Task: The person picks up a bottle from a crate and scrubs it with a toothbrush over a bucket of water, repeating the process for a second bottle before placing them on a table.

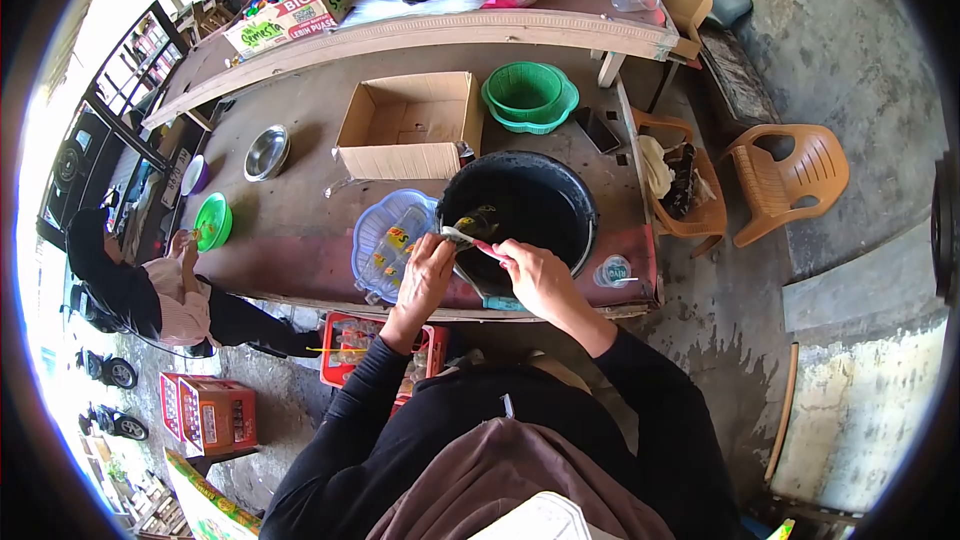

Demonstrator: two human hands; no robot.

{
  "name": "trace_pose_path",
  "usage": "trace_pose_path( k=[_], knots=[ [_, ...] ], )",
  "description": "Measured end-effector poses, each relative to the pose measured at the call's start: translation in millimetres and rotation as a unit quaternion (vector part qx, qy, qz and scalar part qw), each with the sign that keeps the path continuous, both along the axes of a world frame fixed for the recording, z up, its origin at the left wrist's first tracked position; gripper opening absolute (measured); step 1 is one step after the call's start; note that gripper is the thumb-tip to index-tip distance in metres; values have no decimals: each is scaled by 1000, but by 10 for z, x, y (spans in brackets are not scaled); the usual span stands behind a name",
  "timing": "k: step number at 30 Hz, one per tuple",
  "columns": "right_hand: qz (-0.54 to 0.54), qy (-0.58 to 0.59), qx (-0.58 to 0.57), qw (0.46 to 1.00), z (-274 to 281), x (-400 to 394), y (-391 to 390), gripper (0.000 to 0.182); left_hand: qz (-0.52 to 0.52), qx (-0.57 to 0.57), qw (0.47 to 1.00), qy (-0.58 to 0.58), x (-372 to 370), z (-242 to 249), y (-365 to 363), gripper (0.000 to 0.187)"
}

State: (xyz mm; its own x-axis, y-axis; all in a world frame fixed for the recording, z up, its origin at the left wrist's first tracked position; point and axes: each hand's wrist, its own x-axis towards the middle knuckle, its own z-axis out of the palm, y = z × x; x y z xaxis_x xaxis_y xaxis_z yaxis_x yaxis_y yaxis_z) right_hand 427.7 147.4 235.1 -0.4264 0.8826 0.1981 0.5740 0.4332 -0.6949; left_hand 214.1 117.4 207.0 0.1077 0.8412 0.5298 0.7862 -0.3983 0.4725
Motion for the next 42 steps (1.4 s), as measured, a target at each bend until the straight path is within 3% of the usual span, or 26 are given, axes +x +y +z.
trace_pose_path(
  k=[5, 7, 11, 15, 20, 22, 26, 28, 32, 39, 42],
  knots=[
    [-80, -80, 8, 994, -371, 136, 380, 12, 14, 14, 1000, -10, -12, -61, 23, 11],
    [-65, -87, 19, 994, -275, 41, 255, 11, 44, -42, 996, -62, -4, -3, 38, 13],
    [-3, -25, 46, 999, -110, -96, -76, 12, 105, -3, 991, -84, -15, -71, 132, 21],
    [-99, -66, 17, 993, -273, 14, 310, 11, 146, -17, 984, -101, 52, -11, 148, 23],
    [-25, -36, -1, 999, -82, -144, -93, 17, 157, -6, 982, -110, 19, -115, 226, 24],
    [-60, -54, 2, 997, -177, -94, -5, 17, 168, -92, 971, -143, 32, -132, 203, 26],
    [-68, -37, 5, 997, -339, 9, 211, 11, 165, -25, 980, -106, 20, -242, 271, 24],
    [-13, -28, 24, 999, -208, -100, -40, 13, 161, -31, 979, -120, 27, -221, 253, 24],
    [-81, -88, 10, 993, -340, -13, 91, 13, 168, -19, 981, -96, 59, -193, 230, 25],
    [-20, -43, -15, 999, -104, -118, -198, 13, 200, -41, 975, -88, 94, -155, 216, 28],
    [-89, -113, -35, 989, -300, 29, 57, 13, 208, -57, 973, -87, 128, -185, 200, 29]
  ],
)
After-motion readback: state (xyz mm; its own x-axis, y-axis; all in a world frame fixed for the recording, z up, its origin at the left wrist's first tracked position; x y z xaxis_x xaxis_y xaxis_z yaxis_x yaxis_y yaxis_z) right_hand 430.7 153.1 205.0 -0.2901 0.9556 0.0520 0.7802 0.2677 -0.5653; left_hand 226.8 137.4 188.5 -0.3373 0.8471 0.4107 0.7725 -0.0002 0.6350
